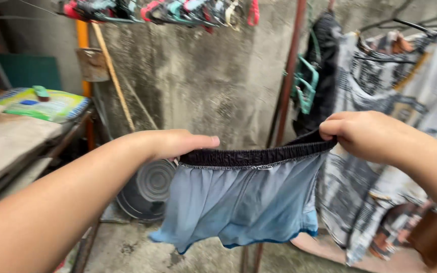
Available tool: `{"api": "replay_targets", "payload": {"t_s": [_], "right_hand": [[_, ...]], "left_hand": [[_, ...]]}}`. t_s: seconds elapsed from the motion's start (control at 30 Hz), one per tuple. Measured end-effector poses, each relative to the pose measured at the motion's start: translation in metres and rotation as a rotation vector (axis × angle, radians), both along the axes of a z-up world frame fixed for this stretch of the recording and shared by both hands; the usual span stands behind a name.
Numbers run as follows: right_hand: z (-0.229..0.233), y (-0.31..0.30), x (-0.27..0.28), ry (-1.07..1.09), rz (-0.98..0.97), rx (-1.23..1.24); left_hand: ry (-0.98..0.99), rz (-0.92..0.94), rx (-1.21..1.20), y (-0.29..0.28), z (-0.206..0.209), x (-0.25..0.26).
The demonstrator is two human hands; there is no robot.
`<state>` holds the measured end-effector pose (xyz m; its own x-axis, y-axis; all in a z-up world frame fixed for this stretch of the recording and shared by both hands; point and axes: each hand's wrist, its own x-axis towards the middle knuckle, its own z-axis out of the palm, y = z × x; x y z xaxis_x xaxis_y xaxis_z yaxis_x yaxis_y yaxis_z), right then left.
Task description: Hanging various items of clothing from a laundry basket onto a clothes rack using hangers.
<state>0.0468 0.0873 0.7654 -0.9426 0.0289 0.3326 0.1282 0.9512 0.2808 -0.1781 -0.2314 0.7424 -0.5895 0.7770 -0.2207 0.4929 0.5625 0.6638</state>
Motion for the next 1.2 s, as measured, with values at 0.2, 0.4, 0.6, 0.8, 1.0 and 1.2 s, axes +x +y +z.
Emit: {"api": "replay_targets", "payload": {"t_s": [0.2,0.4,0.6,0.8,1.0,1.2], "right_hand": [[0.004,-0.088,-0.103,0.027,-0.251,0.078],[0.003,-0.14,-0.206,0.298,-0.096,-0.09],[-0.012,-0.159,-0.271,0.161,-0.232,0.065],[-0.028,-0.149,-0.311,0.231,-0.25,0.025],[-0.012,-0.151,-0.363,-0.065,-0.209,-0.004],[-0.021,-0.063,-0.469,-0.347,-0.036,0.059]], "left_hand": [[0.688,0.261,-0.195,-0.045,-0.007,-0.105],[1.101,-0.272,-0.308,-0.1,-0.04,-0.111],[0.286,0.171,-0.481,-0.119,-0.042,-0.193],[0.406,0.378,0.218,-0.115,-0.048,-0.337],[0.416,0.517,0.461,-0.06,-0.032,-0.362],[0.332,0.186,0.256,-0.062,0.012,-0.413]]}}
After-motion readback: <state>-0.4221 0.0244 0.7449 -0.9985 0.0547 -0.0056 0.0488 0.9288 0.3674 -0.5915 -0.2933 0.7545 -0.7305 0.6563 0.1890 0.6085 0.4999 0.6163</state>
